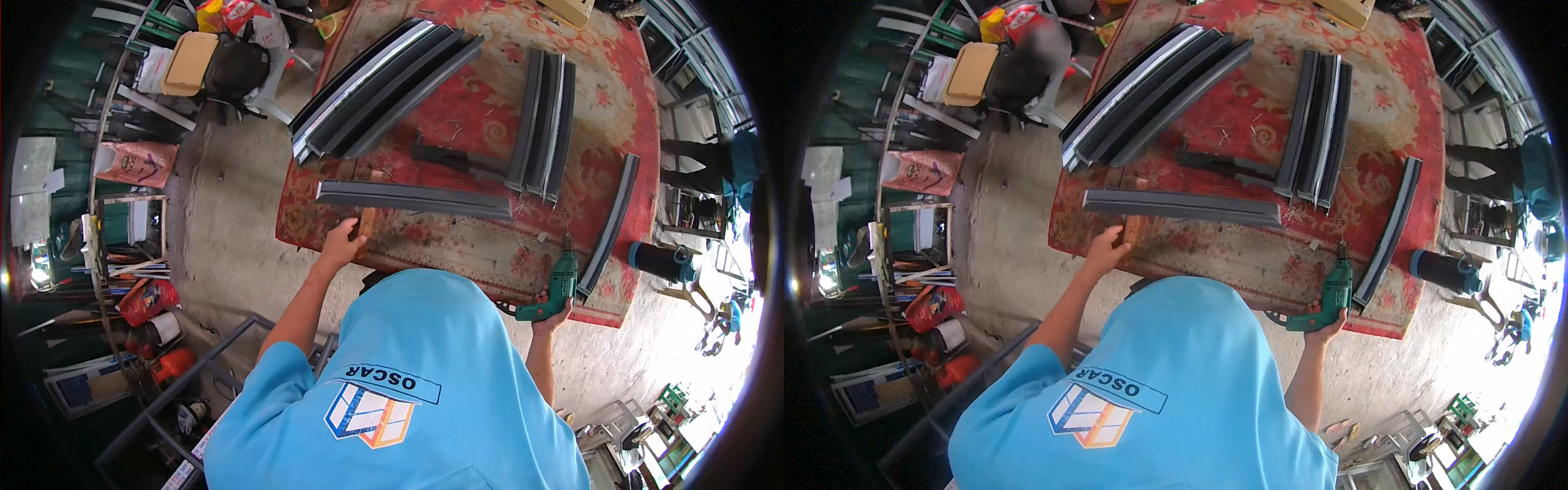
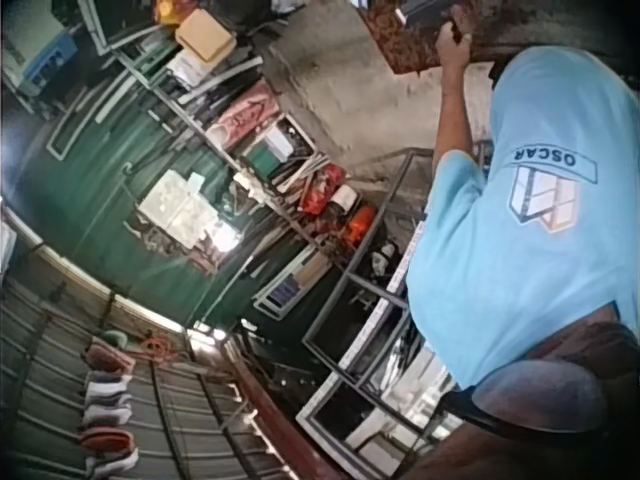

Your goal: Using a power drill to assemble or create holes in metal window or door frame components.

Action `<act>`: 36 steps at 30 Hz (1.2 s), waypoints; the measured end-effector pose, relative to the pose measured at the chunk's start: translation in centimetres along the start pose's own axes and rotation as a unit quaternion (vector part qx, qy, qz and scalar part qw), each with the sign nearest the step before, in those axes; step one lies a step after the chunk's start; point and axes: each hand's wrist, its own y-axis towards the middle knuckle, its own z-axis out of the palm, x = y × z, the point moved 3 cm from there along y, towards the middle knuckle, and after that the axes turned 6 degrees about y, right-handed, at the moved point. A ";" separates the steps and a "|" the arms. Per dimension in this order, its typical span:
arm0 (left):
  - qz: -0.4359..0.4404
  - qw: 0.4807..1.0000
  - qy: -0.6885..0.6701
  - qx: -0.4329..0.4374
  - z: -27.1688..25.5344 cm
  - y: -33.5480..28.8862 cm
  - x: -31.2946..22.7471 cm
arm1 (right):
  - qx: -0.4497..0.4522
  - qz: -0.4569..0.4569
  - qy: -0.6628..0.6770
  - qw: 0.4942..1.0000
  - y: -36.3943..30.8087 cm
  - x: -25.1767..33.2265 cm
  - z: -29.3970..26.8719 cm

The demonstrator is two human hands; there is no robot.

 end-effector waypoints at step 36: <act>0.355 0.913 0.167 0.115 9.9 8.2 -18.6 | -0.023 0.073 -0.028 0.997 -1.1 2.9 2.6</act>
